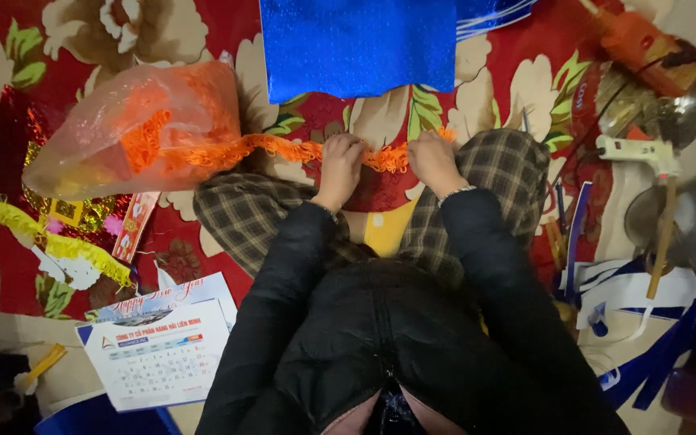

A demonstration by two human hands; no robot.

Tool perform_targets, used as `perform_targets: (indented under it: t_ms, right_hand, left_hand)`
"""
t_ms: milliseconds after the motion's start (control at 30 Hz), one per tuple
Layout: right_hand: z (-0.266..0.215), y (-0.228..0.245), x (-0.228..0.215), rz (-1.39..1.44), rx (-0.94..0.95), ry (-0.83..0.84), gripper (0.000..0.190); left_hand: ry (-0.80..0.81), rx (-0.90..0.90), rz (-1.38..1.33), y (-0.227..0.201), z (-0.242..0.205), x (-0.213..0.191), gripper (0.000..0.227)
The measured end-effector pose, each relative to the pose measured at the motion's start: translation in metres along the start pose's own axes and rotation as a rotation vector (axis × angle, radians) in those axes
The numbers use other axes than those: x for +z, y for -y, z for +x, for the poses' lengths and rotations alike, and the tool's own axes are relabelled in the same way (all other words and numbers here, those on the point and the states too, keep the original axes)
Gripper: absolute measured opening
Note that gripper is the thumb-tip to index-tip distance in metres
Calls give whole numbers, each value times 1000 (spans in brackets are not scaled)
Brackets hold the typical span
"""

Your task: The person is sitting on the floor, pulling orange decorative fringe from a plastic bag, straightening it out, and cutting it into specific lengths using scissors.

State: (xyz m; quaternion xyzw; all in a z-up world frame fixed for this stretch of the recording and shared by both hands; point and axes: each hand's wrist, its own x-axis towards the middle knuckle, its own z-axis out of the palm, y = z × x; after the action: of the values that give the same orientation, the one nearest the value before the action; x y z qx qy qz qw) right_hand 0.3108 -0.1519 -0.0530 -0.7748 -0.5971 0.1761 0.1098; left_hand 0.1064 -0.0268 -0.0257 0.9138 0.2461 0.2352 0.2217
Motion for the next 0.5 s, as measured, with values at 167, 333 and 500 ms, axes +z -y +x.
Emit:
perform_targets:
  t_ms: [167, 333, 500]
  right_hand:
    - [-20, 25, -49, 779, 207, 8, 14]
    - [-28, 61, -78, 1119, 187, -19, 10]
    - [-32, 101, -125, 1088, 103, -33, 11]
  left_hand:
    - [-84, -73, -287, -27, 16, -39, 13]
    - [-159, -100, -495, -48, 26, -68, 17]
    - [-20, -131, -708, -68, 27, -94, 29]
